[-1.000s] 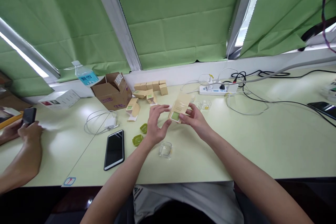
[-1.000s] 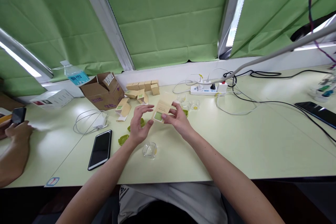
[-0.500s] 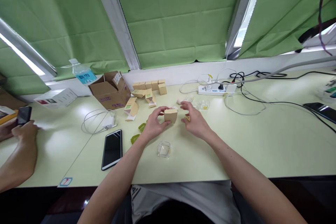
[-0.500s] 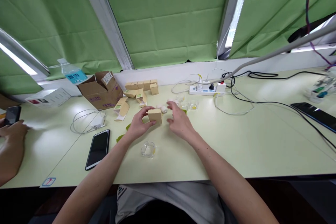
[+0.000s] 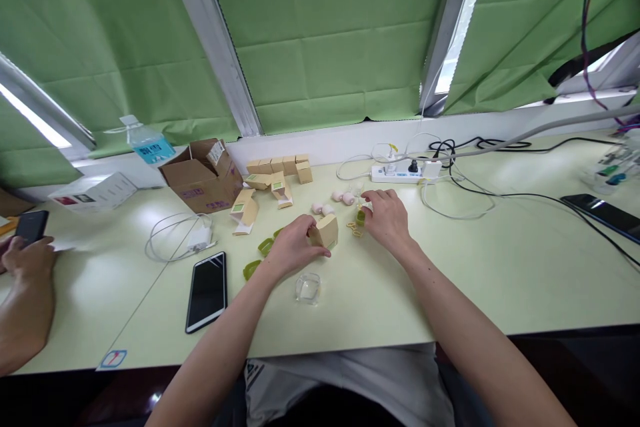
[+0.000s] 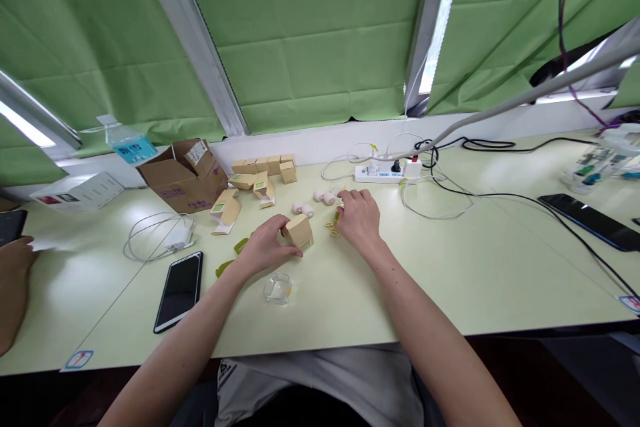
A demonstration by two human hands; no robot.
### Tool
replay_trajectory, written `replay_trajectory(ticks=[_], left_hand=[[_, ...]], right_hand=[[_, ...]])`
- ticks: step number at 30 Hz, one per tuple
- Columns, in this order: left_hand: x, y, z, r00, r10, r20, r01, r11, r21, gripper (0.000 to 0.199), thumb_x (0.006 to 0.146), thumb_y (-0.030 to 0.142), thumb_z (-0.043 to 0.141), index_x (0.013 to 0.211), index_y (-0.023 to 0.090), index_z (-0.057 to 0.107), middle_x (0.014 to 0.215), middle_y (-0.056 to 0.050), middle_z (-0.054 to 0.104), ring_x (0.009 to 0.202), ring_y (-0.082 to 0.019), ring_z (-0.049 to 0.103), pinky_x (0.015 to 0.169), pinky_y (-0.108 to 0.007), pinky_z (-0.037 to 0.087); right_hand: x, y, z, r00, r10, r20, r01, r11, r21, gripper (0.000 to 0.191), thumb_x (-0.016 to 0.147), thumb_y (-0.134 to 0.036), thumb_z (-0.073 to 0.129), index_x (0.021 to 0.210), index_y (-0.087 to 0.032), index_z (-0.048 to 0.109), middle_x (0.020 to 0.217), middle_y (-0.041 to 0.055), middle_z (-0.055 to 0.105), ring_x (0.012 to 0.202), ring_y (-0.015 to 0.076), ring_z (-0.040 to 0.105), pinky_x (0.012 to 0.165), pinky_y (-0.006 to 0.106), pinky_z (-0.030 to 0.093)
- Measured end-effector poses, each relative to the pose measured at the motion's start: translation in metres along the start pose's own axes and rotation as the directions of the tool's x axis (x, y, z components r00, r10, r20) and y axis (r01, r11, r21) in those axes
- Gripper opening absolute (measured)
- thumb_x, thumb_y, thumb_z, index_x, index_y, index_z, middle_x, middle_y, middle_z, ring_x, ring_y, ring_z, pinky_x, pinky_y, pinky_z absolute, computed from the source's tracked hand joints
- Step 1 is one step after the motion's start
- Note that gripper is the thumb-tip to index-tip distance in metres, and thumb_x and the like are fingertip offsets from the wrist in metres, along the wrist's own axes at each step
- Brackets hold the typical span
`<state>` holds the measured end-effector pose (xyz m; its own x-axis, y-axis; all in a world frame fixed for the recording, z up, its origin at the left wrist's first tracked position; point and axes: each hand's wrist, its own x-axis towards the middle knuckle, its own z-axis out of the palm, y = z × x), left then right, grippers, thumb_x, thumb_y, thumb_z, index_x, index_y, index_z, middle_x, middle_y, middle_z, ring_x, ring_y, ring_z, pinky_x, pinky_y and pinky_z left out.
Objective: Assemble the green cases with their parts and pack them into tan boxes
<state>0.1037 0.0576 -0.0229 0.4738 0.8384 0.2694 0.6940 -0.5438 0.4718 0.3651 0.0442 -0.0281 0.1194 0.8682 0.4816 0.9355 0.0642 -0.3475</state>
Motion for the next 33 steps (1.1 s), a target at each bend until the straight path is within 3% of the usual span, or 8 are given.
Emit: replay_trajectory(ticks=[7,15,18,22,27,28,30,33], left_hand=[[-0.001,0.001,0.001,0.995,0.001,-0.101,0.029,0.955,0.294,0.04,0.082,0.054,0.087,0.074,0.021,0.066,0.071,-0.003,0.068,0.072,-0.022,0.065,0.063,-0.031,0.028],[-0.005,-0.004,0.004,0.972,0.107,-0.208,-0.028,0.937,0.348,0.036,0.089,0.057,0.081,0.099,0.023,0.08,0.068,-0.002,0.071,0.066,-0.02,0.067,0.062,-0.031,0.027],[-0.005,-0.005,0.003,0.967,0.1,-0.234,-0.02,0.947,0.32,0.038,0.087,0.059,0.081,0.086,0.021,0.074,0.065,0.0,0.068,0.061,-0.018,0.063,0.061,-0.03,0.028],[-0.004,-0.005,-0.001,0.943,0.087,-0.321,-0.038,0.987,0.157,0.032,0.093,0.053,0.071,0.09,0.022,0.068,0.062,0.003,0.064,0.058,-0.015,0.059,0.062,-0.027,0.035],[0.002,-0.015,-0.028,0.843,-0.09,-0.531,0.061,0.995,-0.073,0.024,0.102,0.043,0.052,0.098,0.022,0.063,0.073,0.0,0.069,0.063,-0.016,0.063,0.065,-0.027,0.044],[0.003,-0.019,-0.037,0.834,-0.141,-0.533,0.105,0.99,-0.099,0.023,0.102,0.041,0.051,0.101,0.022,0.063,0.077,-0.002,0.071,0.067,-0.017,0.065,0.067,-0.028,0.046],[0.004,-0.029,-0.055,0.867,-0.223,-0.447,0.217,0.974,-0.064,0.02,0.1,0.036,0.052,0.107,0.023,0.064,0.087,-0.004,0.076,0.078,-0.02,0.071,0.076,-0.032,0.05],[0.003,-0.045,-0.07,0.93,-0.33,-0.162,0.359,0.91,0.207,0.03,0.093,0.039,0.063,0.118,0.025,0.067,0.106,-0.007,0.08,0.104,-0.029,0.074,0.1,-0.044,0.048]], right_hand=[[0.001,0.006,-0.002,0.991,-0.048,0.124,0.068,0.984,-0.166,0.025,0.094,-0.013,0.065,0.108,-0.02,0.084,0.115,0.0117,0.079,0.115,0.0323,0.057,0.093,0.041,0.042],[-0.008,-0.002,0.023,0.93,-0.294,0.219,0.342,0.912,-0.228,0.025,0.1,-0.022,0.062,0.101,-0.018,0.086,0.14,0.0177,0.066,0.129,0.0367,0.045,0.102,0.047,0.035],[-0.008,-0.004,0.034,0.929,-0.298,0.219,0.351,0.898,-0.265,0.027,0.099,-0.018,0.059,0.098,-0.015,0.086,0.141,0.0195,0.064,0.129,0.0365,0.044,0.104,0.047,0.033],[-0.006,-0.004,0.039,0.937,-0.277,0.214,0.33,0.903,-0.274,0.026,0.097,-0.015,0.06,0.104,-0.013,0.084,0.134,0.0201,0.067,0.125,0.0352,0.046,0.101,0.045,0.034],[-0.004,-0.003,0.034,0.935,-0.304,0.183,0.341,0.912,-0.229,0.022,0.095,-0.01,0.059,0.101,-0.014,0.079,0.123,0.0188,0.073,0.121,0.0348,0.051,0.097,0.044,0.034],[-0.003,-0.003,0.033,0.942,-0.298,0.156,0.325,0.926,-0.194,0.02,0.094,-0.01,0.058,0.098,-0.015,0.077,0.118,0.018,0.074,0.121,0.0342,0.052,0.096,0.043,0.035],[-0.002,-0.004,0.027,0.964,-0.252,0.083,0.259,0.963,-0.079,0.017,0.095,-0.01,0.057,0.096,-0.017,0.073,0.106,0.0151,0.077,0.113,0.0316,0.058,0.093,0.042,0.037],[-0.001,-0.006,0.017,0.994,-0.106,-0.022,0.109,0.971,0.213,0.013,0.098,-0.017,0.055,0.099,-0.021,0.068,0.089,0.0076,0.076,0.087,0.0253,0.066,0.083,0.037,0.042]])
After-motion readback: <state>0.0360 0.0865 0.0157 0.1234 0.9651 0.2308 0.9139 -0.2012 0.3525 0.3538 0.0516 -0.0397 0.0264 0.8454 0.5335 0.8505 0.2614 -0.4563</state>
